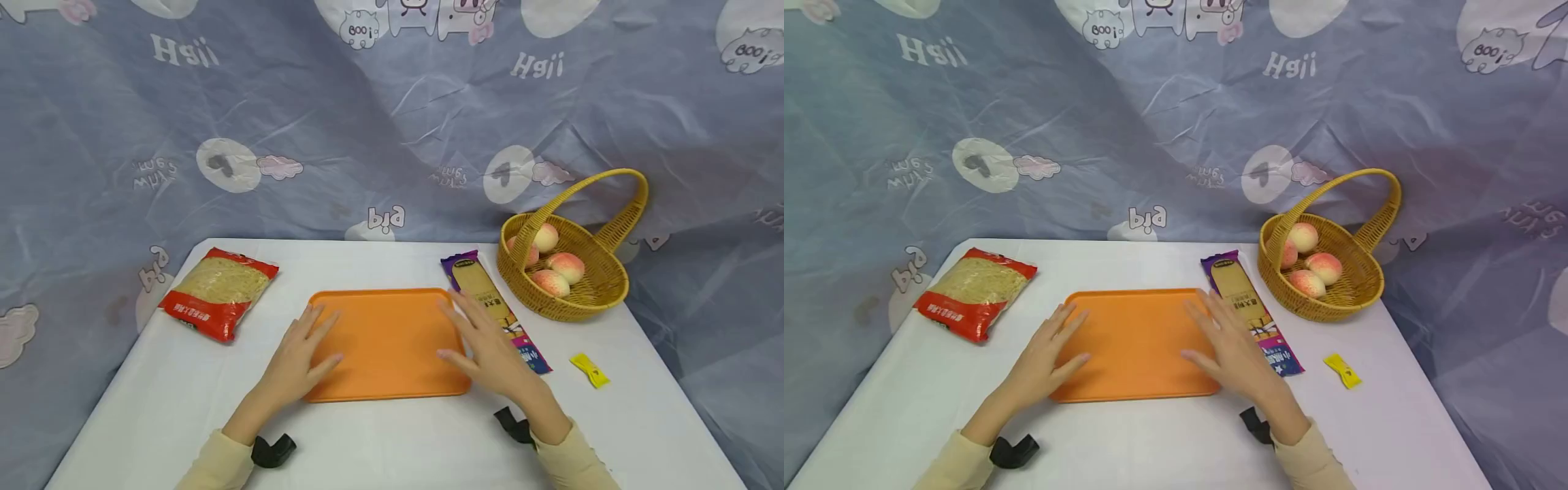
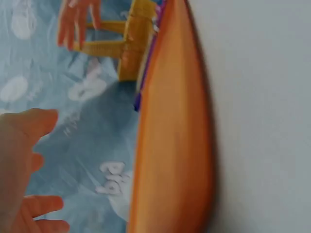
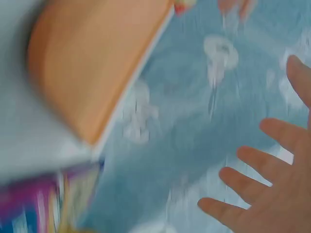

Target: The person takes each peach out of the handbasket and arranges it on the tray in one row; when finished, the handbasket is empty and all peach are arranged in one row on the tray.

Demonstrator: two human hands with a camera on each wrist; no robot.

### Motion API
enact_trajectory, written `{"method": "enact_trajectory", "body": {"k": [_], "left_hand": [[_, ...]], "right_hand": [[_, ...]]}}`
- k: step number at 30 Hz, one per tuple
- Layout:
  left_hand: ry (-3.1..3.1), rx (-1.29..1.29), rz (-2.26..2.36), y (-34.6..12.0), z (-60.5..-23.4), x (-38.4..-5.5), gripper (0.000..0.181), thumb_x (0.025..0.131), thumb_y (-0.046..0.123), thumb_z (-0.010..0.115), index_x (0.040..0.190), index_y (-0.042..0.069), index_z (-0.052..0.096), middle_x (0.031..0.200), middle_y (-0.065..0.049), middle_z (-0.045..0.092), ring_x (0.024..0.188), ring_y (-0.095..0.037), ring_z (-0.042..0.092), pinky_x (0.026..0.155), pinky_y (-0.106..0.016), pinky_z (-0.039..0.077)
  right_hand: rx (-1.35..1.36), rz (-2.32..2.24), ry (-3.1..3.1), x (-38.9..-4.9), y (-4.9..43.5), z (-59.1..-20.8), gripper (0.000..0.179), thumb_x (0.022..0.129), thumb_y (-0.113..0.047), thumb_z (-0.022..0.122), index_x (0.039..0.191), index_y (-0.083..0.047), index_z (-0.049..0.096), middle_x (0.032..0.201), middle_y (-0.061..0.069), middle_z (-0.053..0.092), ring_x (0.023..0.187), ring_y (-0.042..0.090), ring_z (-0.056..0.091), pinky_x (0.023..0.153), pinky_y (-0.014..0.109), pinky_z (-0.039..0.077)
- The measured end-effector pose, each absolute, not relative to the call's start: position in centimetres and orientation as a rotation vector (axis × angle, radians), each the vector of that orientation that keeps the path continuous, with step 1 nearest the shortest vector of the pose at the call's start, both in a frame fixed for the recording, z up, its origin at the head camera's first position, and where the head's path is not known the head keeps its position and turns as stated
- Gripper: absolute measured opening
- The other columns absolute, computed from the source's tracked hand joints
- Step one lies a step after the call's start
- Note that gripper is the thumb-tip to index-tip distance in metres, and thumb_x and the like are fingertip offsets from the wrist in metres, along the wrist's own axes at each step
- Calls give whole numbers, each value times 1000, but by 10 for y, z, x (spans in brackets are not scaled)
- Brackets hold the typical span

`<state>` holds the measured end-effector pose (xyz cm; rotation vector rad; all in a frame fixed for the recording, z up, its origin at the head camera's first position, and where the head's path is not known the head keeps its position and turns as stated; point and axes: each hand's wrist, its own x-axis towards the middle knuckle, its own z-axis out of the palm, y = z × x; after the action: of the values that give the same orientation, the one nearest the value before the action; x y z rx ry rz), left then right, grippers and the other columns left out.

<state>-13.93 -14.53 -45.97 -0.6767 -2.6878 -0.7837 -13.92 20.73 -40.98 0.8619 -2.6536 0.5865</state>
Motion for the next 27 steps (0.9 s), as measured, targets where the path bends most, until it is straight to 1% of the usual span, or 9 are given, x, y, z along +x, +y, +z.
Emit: {"method": "enact_trajectory", "body": {"k": [3, 6, 9, 15, 21, 23, 27], "left_hand": [[-2620, -595, -920, -158, -474, -140, 70, 89, 27, 71, 151, 17, 40, 155, -20, 35, 143, -46, 30, 111, -67, 28], [-2605, -531, -1020, -169, -489, -140, 67, 89, 24, 70, 149, 12, 42, 152, -23, 37, 141, -48, 31, 109, -68, 30], [-2623, -479, -1084, -177, -501, -142, 65, 90, 24, 69, 148, 10, 43, 151, -23, 39, 140, -47, 32, 109, -68, 30], [-2646, -478, -1097, -185, -517, -148, 58, 91, 22, 67, 144, 5, 48, 147, -24, 44, 139, -48, 34, 109, -67, 28], [-2630, -499, -1054, -186, -524, -152, 55, 90, 18, 67, 141, 3, 51, 144, -24, 49, 138, -51, 35, 109, -68, 27], [-2638, -501, -1044, -186, -524, -152, 53, 91, 18, 66, 141, 3, 51, 144, -23, 49, 138, -51, 34, 108, -70, 27], [-2653, -493, -1029, -186, -524, -154, 50, 94, 18, 62, 140, 4, 52, 145, -22, 50, 139, -50, 33, 106, -71, 27]], "right_hand": [[744, 622, -2547, -148, 238, -397, 74, 85, -30, 75, 149, -13, 42, 151, 18, 40, 137, 40, 38, 106, 64, 35], [614, 651, -2501, -154, 268, -384, 71, 83, -22, 77, 146, -9, 46, 145, 20, 45, 130, 42, 42, 101, 64, 38], [491, 671, -2496, -162, 293, -374, 68, 85, -21, 76, 144, -6, 47, 140, 23, 46, 124, 43, 42, 98, 65, 37], [272, 695, -2566, -186, 327, -366, 63, 92, -28, 69, 142, 1, 46, 136, 32, 43, 121, 51, 39, 93, 69, 34], [106, 725, -2726, -209, 349, -369, 65, 95, -33, 63, 143, 5, 42, 136, 37, 39, 124, 56, 35, 97, 71, 30], [50, 716, -2802, -216, 353, -370, 69, 96, -38, 60, 144, 6, 39, 137, 38, 37, 125, 57, 33, 99, 71, 29], [-59, 697, -2965, -228, 363, -374, 84, 95, -54, 54, 147, 7, 32, 140, 41, 32, 127, 61, 29, 100, 73, 28]]}}
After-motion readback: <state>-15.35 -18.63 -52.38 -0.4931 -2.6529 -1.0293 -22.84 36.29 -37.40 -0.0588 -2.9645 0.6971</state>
